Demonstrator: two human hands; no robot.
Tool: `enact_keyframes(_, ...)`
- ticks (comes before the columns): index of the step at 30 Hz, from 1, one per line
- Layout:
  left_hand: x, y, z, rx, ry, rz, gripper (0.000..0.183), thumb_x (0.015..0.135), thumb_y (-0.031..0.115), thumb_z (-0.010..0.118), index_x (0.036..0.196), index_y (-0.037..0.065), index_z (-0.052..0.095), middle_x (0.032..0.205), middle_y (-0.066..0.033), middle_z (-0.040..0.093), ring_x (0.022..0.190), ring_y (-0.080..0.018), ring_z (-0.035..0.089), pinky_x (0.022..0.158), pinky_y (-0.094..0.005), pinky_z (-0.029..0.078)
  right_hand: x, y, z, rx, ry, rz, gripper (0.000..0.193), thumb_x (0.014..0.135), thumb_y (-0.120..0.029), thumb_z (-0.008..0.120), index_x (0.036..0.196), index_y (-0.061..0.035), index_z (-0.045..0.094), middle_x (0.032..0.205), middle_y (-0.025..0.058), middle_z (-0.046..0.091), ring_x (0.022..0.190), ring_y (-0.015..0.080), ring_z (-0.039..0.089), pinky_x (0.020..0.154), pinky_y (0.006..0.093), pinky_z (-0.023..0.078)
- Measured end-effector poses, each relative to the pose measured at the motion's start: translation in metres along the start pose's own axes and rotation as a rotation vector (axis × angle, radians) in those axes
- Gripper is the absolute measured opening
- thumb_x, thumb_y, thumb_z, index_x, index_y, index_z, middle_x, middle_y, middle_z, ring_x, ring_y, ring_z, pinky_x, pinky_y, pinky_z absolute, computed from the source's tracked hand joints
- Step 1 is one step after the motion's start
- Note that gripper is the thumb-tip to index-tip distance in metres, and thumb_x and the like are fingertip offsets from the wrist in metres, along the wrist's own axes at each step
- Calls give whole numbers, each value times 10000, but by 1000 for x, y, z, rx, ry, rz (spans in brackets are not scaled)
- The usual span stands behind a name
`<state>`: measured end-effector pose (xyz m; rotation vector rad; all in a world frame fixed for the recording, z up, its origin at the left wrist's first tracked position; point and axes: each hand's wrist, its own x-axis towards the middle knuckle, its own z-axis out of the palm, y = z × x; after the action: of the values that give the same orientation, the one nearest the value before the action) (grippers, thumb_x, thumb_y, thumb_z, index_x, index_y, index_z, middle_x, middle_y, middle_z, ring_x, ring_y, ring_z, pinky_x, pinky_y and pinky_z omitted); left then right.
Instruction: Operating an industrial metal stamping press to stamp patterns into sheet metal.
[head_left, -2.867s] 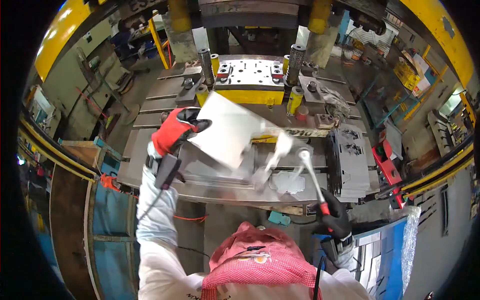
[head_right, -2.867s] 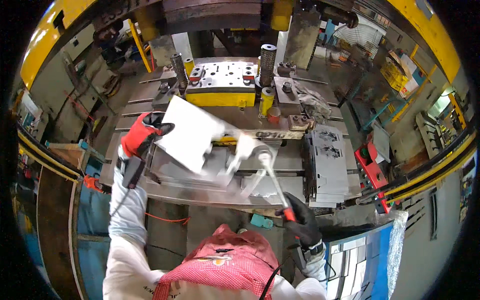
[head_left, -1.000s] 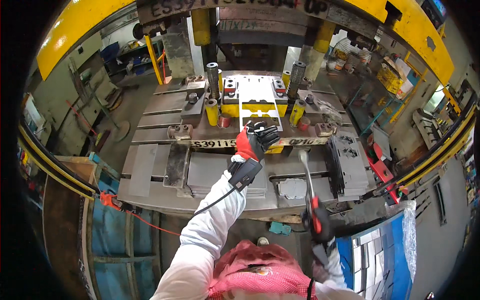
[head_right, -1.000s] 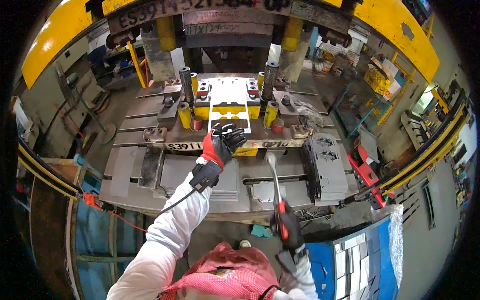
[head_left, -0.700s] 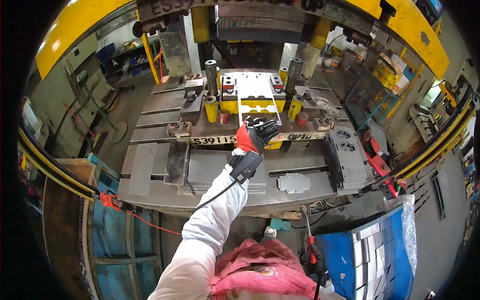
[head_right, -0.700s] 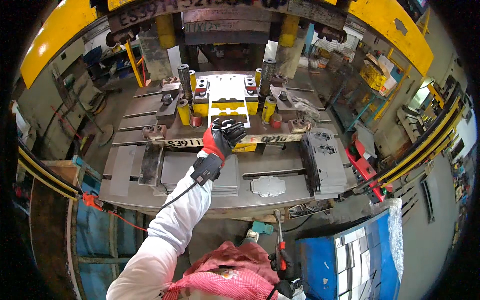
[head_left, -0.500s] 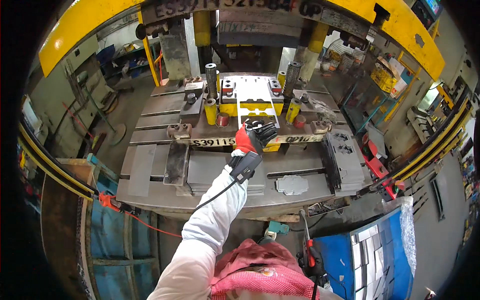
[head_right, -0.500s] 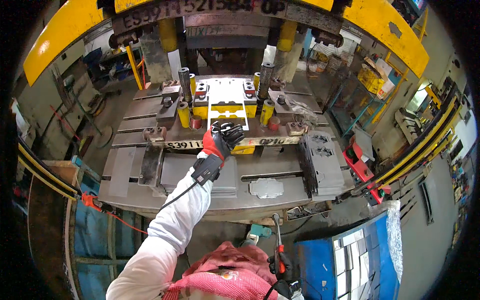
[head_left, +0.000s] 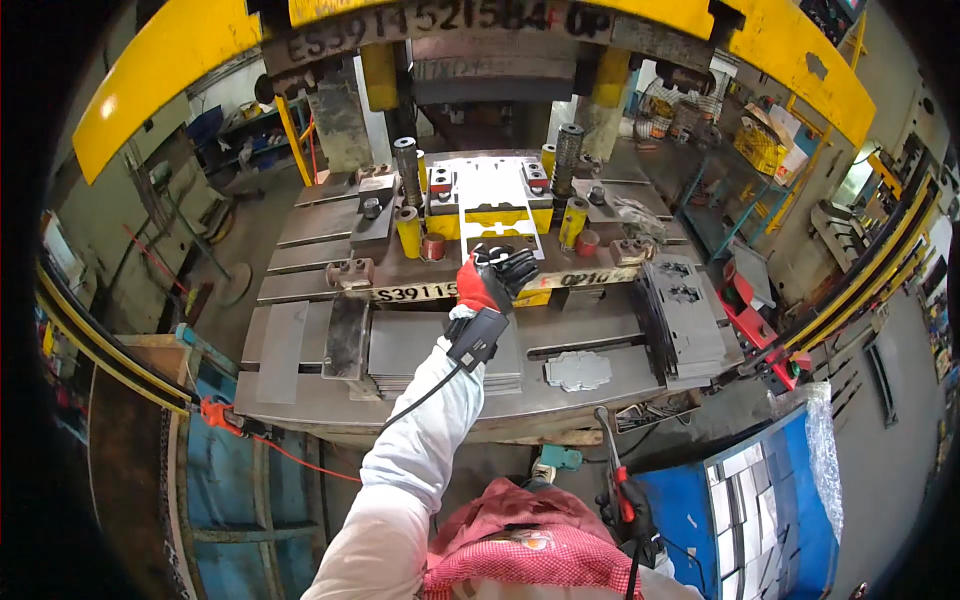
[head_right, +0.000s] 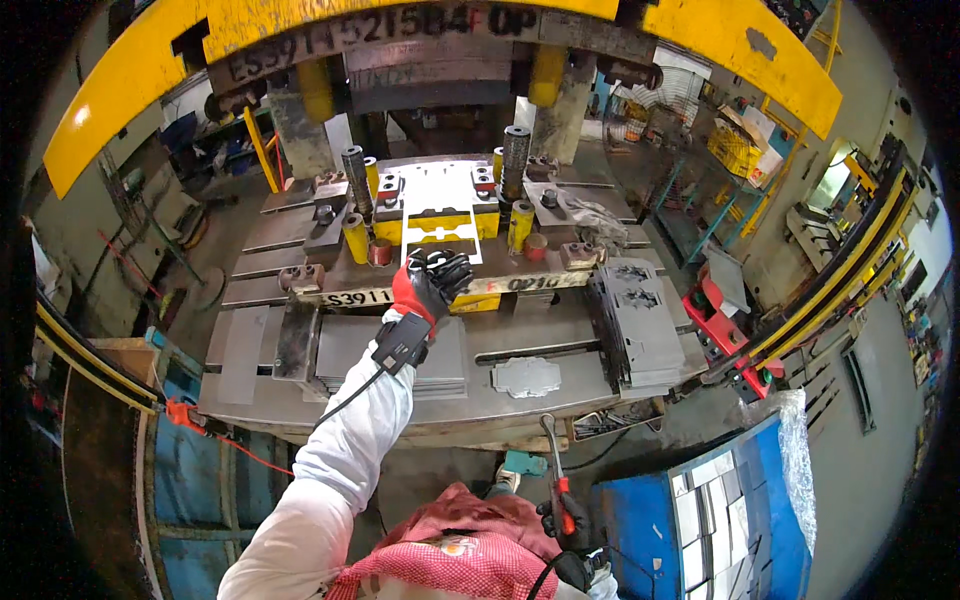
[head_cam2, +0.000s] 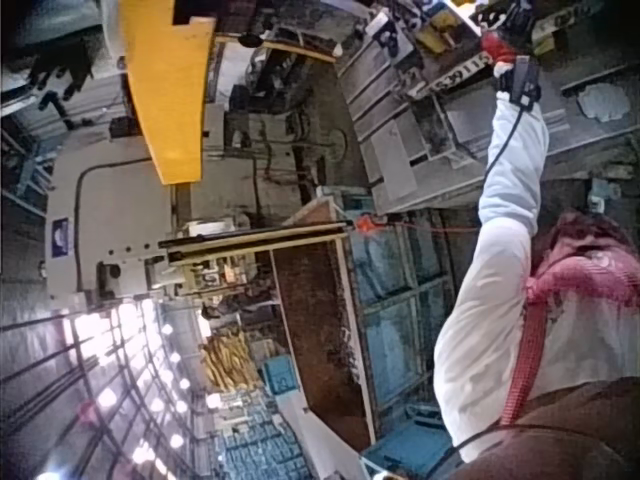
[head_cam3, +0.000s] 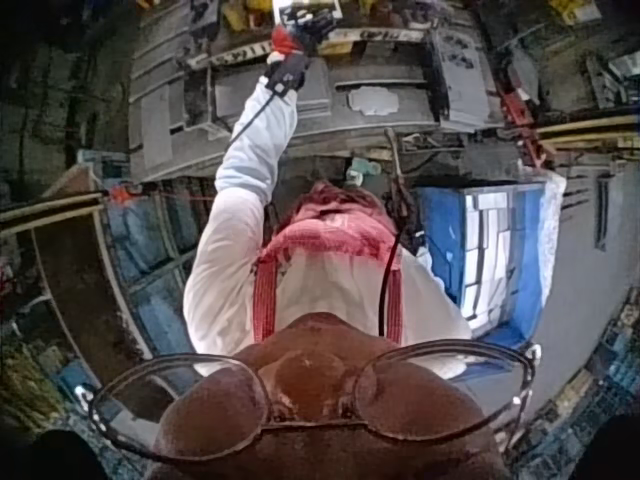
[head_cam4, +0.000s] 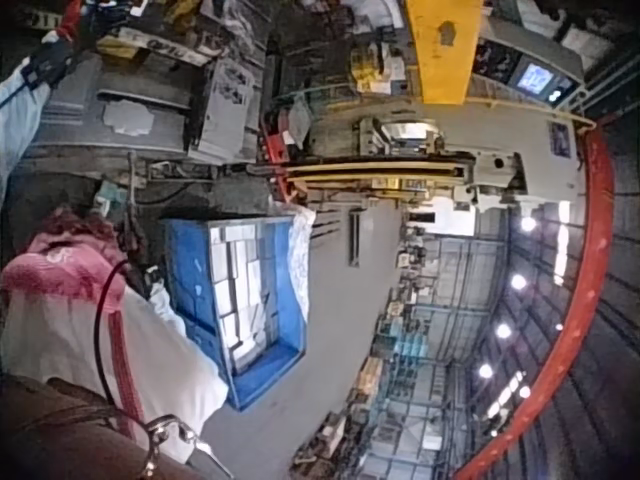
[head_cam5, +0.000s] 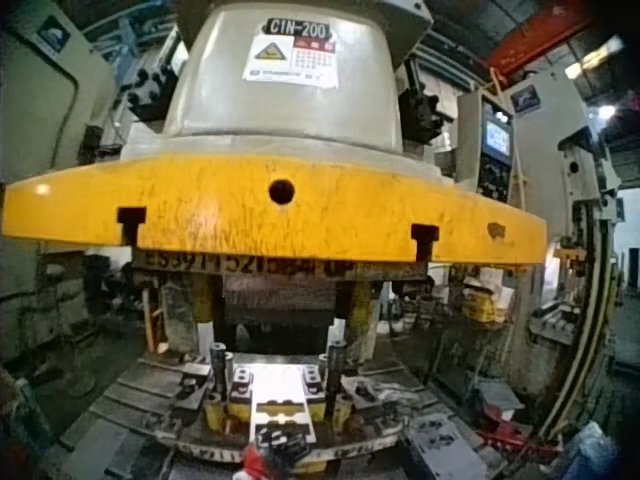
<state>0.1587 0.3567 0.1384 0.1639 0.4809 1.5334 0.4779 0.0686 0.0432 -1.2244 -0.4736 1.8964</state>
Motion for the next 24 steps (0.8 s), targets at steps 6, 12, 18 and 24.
enact_keyframes(6, 1, -1, -2, 27, -10, 48, 407, 858, 357, 342, 981, -3, 489, 938, -227, 585, 795, -371, 594, 721, -477, 496, 6, 3, -10, -47, -103, -53, 433, 851, -376, 443, 1125, -41, 420, 816, 148, 588, 537, 183, 522, 454, 279, 420)
enact_keyframes(12, -4, -1, 1, 27, -48, 22, 340, 842, 248, 402, 1002, -50, 433, 1001, -264, 543, 883, -386, 577, 788, -470, 487, 4, 4, -6, 1, -98, -40, 399, 790, -397, 532, 1061, -117, 451, 751, 131, 592, 498, 189, 513, 441, 275, 397)
enact_keyframes(18, -1, -2, 1, 81, 13, 32, 552, 816, 447, 407, 1071, -41, 446, 1055, -251, 533, 917, -386, 561, 822, -491, 462, 0, 9, -7, -33, -135, -84, 425, 822, -380, 471, 1104, -64, 441, 795, 147, 590, 539, 188, 518, 443, 279, 399)
enact_keyframes(24, 6, -2, -11, 43, -55, 25, 523, 826, 439, 399, 1074, -18, 460, 1036, -235, 551, 914, -373, 567, 816, -478, 466, -5, 10, -6, 3, -140, -87, 439, 801, -396, 517, 1110, -96, 432, 777, 116, 590, 516, 163, 503, 466, 267, 389)
